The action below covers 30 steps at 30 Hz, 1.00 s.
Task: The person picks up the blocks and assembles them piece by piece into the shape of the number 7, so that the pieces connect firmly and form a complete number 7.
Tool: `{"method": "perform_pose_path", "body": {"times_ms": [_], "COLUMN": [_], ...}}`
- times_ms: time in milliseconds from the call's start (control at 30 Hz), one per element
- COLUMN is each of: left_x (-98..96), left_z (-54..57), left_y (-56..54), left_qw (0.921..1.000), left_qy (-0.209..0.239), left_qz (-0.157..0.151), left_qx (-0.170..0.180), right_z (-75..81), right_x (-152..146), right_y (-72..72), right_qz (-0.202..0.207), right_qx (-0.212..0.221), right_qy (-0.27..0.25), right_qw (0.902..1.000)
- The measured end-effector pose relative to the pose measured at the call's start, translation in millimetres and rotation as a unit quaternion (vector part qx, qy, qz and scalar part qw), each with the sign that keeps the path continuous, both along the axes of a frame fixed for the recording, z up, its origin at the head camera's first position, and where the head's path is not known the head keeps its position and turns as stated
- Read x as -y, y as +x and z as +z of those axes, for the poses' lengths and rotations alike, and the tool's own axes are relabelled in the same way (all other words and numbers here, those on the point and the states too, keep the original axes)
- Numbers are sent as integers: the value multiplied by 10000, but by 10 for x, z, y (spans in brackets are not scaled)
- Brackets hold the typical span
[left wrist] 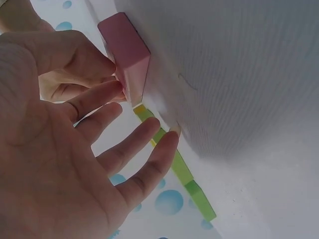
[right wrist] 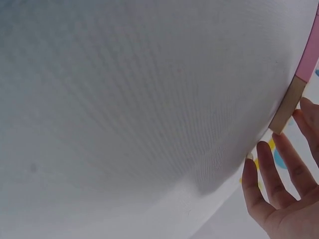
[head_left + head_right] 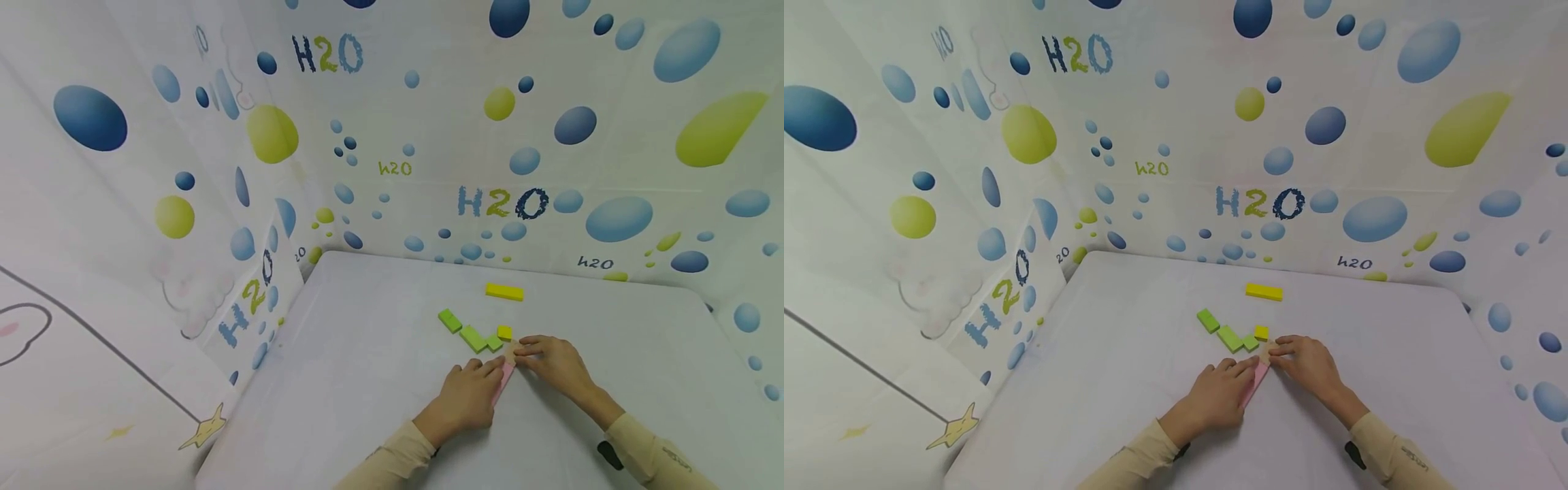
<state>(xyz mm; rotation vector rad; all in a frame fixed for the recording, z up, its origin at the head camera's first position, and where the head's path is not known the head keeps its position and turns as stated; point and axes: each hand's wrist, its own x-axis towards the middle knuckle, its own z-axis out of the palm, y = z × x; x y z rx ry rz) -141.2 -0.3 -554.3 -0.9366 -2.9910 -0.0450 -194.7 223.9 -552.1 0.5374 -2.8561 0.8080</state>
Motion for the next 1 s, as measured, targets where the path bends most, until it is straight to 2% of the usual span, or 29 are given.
{"method": "perform_pose_path", "body": {"times_ms": [200,433,600,800,1000], "left_x": [6,9,9,3,-3], "left_z": [40,76,56,36,36], "left_y": [-14,-18,-40,-56,-63], "left_qw": [10000,9999,9999,9999,9998], "left_qy": [85,125,60,117,114], "left_qz": [-22,-23,-18,-56,-76], "left_qx": [27,54,97,37,106], "right_z": [4,-28,12,71,98], "right_x": [-45,-110,-134,-151,-148], "right_y": [-32,-124,-274,-504,-659], "right_qz": [125,-89,-155,-436,-643], "right_qx": [-113,-596,-526,-448,-270], "right_qy": [-96,-535,-785,-616,-524], "right_qw": [9998,9967,9954,9961,9962]}}
